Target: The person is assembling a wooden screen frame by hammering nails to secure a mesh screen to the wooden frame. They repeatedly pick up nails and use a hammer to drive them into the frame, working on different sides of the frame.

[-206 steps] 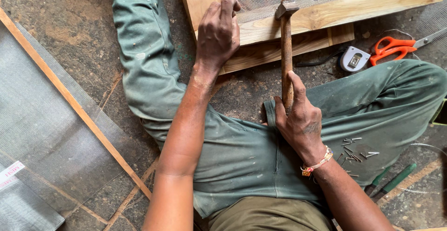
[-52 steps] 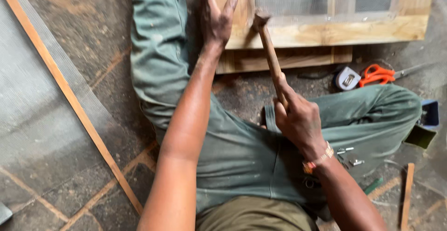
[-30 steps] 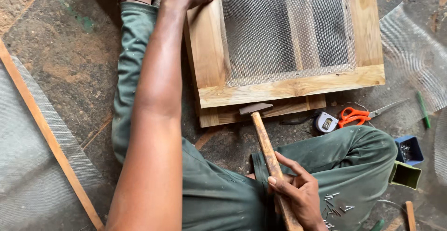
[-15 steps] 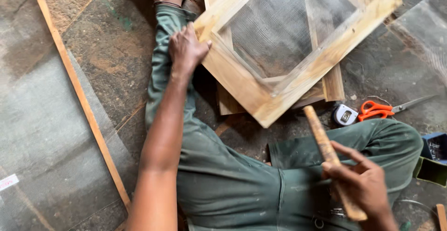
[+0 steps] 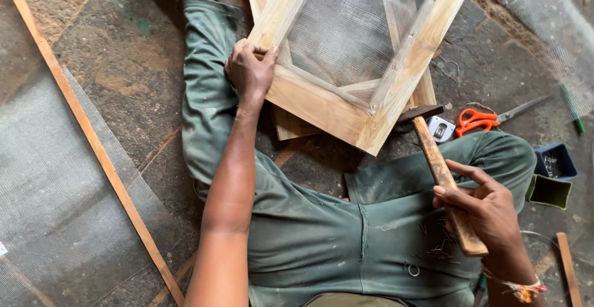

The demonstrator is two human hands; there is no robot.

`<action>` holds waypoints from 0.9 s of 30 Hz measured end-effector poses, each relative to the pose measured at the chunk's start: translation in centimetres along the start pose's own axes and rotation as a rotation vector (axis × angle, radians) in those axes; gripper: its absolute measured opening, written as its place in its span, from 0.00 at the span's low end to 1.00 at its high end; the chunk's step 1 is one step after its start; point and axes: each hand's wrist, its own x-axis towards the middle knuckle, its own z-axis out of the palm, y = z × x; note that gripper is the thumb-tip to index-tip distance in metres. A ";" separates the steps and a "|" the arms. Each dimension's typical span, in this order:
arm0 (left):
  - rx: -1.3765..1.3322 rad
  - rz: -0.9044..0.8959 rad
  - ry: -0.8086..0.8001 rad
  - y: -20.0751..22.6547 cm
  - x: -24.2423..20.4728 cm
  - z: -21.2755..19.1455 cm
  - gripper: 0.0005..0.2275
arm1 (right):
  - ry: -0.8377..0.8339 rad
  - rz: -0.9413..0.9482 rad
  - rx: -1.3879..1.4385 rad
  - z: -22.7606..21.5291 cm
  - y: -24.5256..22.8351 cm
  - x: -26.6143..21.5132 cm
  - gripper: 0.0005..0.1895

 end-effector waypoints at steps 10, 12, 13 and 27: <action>0.028 -0.026 -0.034 0.1 0.1 -0.1 0.15 | -0.086 0.176 0.156 3.9 2.9 -4.5 0.32; 0.140 0.197 0.180 1.3 -0.2 -1.5 0.14 | -0.146 0.195 0.193 5.2 2.8 -5.4 0.33; 0.192 0.310 0.286 2.3 -0.4 -2.5 0.16 | -0.174 0.181 0.192 5.7 2.7 -5.4 0.34; -0.609 0.601 -0.852 13.2 -13.8 -17.1 0.12 | 0.045 -0.539 -0.590 0.2 3.1 -7.8 0.11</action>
